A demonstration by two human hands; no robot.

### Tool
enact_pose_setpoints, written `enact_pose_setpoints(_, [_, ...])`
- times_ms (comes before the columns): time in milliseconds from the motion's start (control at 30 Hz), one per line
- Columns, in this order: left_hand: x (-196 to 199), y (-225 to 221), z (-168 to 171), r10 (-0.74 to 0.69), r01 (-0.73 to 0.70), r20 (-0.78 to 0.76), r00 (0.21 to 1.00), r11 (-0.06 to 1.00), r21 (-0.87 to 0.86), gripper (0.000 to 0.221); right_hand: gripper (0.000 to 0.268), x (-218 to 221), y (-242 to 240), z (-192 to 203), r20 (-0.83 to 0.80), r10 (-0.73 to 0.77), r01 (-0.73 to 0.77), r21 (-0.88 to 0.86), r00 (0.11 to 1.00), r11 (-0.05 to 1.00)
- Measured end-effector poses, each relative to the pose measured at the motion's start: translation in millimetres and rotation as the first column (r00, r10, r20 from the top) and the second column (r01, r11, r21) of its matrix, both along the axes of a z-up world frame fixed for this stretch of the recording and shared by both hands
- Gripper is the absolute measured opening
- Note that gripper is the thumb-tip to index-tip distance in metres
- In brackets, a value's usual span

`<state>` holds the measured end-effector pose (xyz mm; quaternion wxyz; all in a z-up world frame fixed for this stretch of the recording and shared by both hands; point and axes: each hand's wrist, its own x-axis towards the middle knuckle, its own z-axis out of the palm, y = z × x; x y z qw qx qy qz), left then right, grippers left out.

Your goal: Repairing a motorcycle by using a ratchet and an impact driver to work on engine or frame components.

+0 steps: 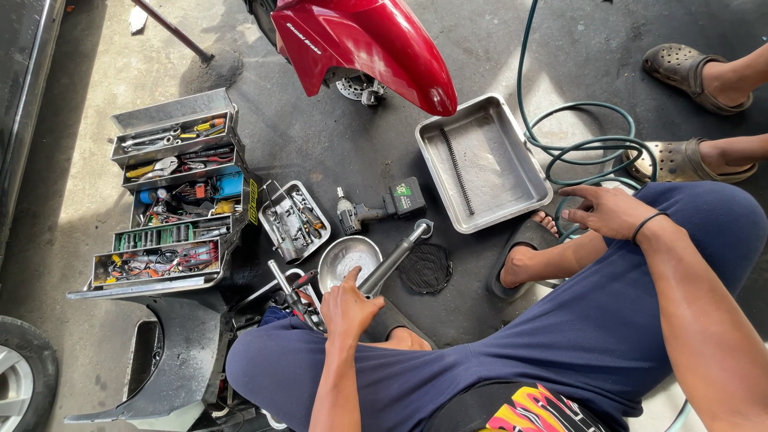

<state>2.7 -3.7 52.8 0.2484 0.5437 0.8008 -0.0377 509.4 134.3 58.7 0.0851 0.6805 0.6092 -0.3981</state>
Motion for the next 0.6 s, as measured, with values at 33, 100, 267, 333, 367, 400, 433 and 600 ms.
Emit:
enact_pose_setpoints(33, [0.1,0.0,0.6,0.0,0.0,0.005,1.0,1.0,0.003,0.091,0.061,0.5,0.1,-1.0,0.007,0.005,-0.005,0.001,1.0,1.0])
enact_pose_setpoints(100, [0.2,0.1,0.4,0.0,0.0,0.009,1.0,1.0,0.006,0.091,0.061,1.3,0.2,-2.2,0.014,0.009,-0.01,0.002,1.0,1.0])
enact_pose_setpoints(267, [-0.7,0.2,-3.5,-0.013,0.013,-0.025,1.0,1.0,-0.003,0.092,0.061,4.1,0.4,-6.6,0.008,0.017,-0.017,0.009,1.0,1.0])
enact_pose_setpoints(333, [-1.8,0.3,-6.1,-0.014,0.014,-0.023,1.0,1.0,0.006,0.092,0.061,1.9,0.3,-2.3,0.013,0.01,-0.01,0.005,1.0,1.0])
enact_pose_setpoints(367, [-2.4,-0.7,-7.2,-0.014,0.014,-0.022,1.0,1.0,0.012,0.092,0.06,0.6,-0.4,-0.3,0.018,0.005,-0.005,-0.001,1.0,1.0])
enact_pose_setpoints(400, [-1.7,-0.4,-5.8,-0.013,0.013,-0.021,1.0,1.0,0.011,0.092,0.06,0.9,-0.4,-0.5,0.019,0.005,-0.005,-0.002,1.0,1.0])
enact_pose_setpoints(433, [-1.2,-0.4,-4.5,-0.008,0.008,-0.019,1.0,1.0,0.006,0.092,0.06,1.1,-0.4,-0.9,0.015,0.003,-0.003,-0.002,1.0,1.0])
enact_pose_setpoints(600, [-1.7,-0.5,-4.9,-0.009,0.009,-0.015,1.0,1.0,0.012,0.092,0.061,4.3,0.2,-6.6,0.011,0.018,-0.018,0.009,1.0,1.0])
